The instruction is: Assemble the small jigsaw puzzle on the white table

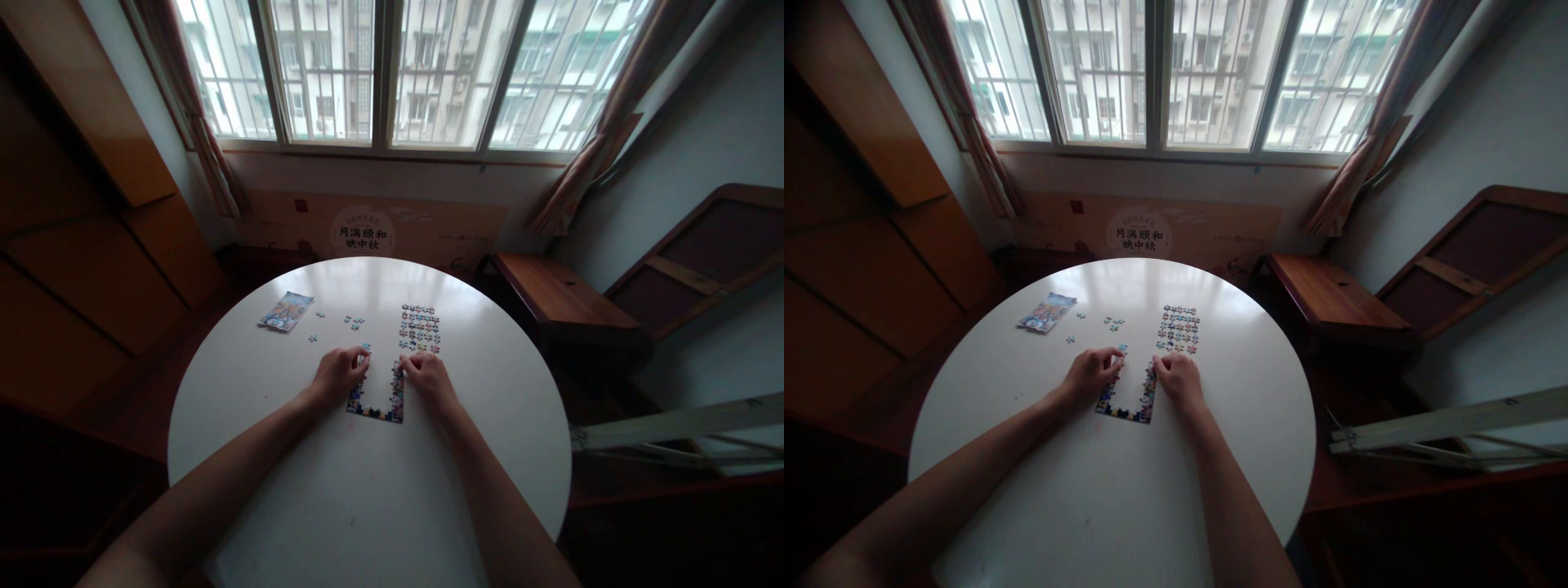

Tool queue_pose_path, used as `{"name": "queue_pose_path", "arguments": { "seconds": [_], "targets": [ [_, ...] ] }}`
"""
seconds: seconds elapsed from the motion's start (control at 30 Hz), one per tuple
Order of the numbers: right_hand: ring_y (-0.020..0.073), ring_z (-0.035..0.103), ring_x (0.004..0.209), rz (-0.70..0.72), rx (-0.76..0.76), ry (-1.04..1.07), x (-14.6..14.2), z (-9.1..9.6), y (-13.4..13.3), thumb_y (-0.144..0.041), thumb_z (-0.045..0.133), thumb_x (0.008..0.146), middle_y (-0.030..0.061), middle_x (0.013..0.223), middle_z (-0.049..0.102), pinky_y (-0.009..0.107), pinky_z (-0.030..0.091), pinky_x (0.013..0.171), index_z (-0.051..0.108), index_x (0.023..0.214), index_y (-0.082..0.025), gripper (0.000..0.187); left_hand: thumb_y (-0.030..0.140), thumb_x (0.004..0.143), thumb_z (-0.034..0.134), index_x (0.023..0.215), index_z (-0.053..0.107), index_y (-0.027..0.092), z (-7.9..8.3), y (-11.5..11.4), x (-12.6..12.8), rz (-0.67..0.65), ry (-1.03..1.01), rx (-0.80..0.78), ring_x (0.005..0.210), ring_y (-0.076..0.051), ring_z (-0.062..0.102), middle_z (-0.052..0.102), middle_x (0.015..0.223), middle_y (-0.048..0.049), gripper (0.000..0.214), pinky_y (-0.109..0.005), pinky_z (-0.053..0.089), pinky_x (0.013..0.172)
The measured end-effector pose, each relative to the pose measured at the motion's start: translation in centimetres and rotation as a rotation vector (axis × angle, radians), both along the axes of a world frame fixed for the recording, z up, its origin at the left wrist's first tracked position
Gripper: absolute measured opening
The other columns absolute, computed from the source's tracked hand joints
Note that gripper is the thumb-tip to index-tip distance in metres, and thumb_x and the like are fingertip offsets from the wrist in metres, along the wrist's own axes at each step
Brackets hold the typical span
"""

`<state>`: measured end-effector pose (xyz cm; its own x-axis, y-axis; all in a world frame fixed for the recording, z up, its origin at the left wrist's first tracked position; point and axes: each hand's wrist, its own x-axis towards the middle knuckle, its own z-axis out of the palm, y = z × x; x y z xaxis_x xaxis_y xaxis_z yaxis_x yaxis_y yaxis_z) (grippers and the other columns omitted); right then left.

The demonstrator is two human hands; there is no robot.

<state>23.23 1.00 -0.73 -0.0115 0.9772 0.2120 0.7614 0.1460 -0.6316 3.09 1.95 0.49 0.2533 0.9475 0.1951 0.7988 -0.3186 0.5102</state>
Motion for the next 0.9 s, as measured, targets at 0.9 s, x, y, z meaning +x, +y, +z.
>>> {"name": "queue_pose_path", "arguments": {
  "seconds": [0.9],
  "targets": [
    [0.0138,0.059,0.065,-0.03,0.019,0.0,0.05,-0.02,0.0,-0.035,0.048,0.083,0.0034,0.069,0.065,0.022,0.039,0.065,0.07,0.06,-0.019,0.035,0.038,0.086,0.048,0.09,0.069,0.024,0.07,-0.11,-0.09,-0.021,0.001,0.005,0.059,-0.013,0.06,0.067,0.062,0.0025,0.025,-0.022,0.035,0.056]
  ]
}}
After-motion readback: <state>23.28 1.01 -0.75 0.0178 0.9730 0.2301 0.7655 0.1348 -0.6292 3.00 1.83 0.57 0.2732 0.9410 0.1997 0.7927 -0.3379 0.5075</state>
